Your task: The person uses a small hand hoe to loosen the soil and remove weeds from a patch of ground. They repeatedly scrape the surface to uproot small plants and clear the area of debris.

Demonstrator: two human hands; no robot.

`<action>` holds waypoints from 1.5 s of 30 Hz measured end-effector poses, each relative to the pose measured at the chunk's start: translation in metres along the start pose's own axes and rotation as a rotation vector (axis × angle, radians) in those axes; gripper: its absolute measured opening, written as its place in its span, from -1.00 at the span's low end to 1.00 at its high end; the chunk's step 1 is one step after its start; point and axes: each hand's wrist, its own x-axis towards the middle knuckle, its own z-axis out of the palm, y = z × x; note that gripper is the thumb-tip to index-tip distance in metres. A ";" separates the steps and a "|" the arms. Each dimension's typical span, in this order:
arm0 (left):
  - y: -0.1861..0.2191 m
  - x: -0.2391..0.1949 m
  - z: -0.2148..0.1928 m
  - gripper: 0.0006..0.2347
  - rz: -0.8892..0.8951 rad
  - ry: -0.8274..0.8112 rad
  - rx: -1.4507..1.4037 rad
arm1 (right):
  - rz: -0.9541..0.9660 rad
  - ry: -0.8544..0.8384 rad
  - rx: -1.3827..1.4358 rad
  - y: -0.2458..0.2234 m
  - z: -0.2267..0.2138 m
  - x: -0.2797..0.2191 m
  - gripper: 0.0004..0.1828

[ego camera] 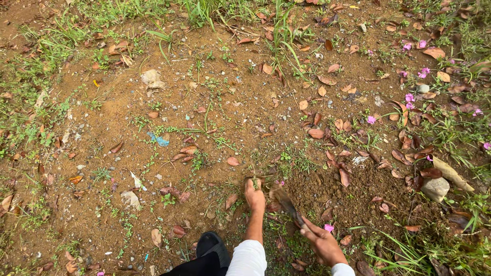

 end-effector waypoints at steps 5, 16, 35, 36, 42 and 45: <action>0.011 -0.014 -0.014 -0.78 0.061 -0.247 0.017 | 0.145 -0.133 0.139 -0.015 -0.012 -0.009 -0.41; 0.043 -0.013 -0.023 -0.51 0.398 -0.300 0.580 | 0.214 -0.059 0.314 -0.048 0.049 -0.033 -0.35; 0.055 0.046 -0.014 -0.61 0.649 -0.233 0.702 | -0.276 0.100 -0.018 -0.002 0.070 0.039 -0.37; 0.056 0.043 -0.014 -0.62 0.606 -0.243 0.683 | 0.031 -0.065 0.310 -0.005 0.071 0.036 -0.35; 0.069 0.017 -0.017 -0.74 0.247 -0.340 0.632 | 0.210 -0.247 0.279 -0.037 0.021 0.014 -0.35; 0.062 0.015 -0.013 -0.79 0.135 -0.258 0.405 | 0.244 -0.193 0.023 -0.063 -0.002 -0.006 -0.34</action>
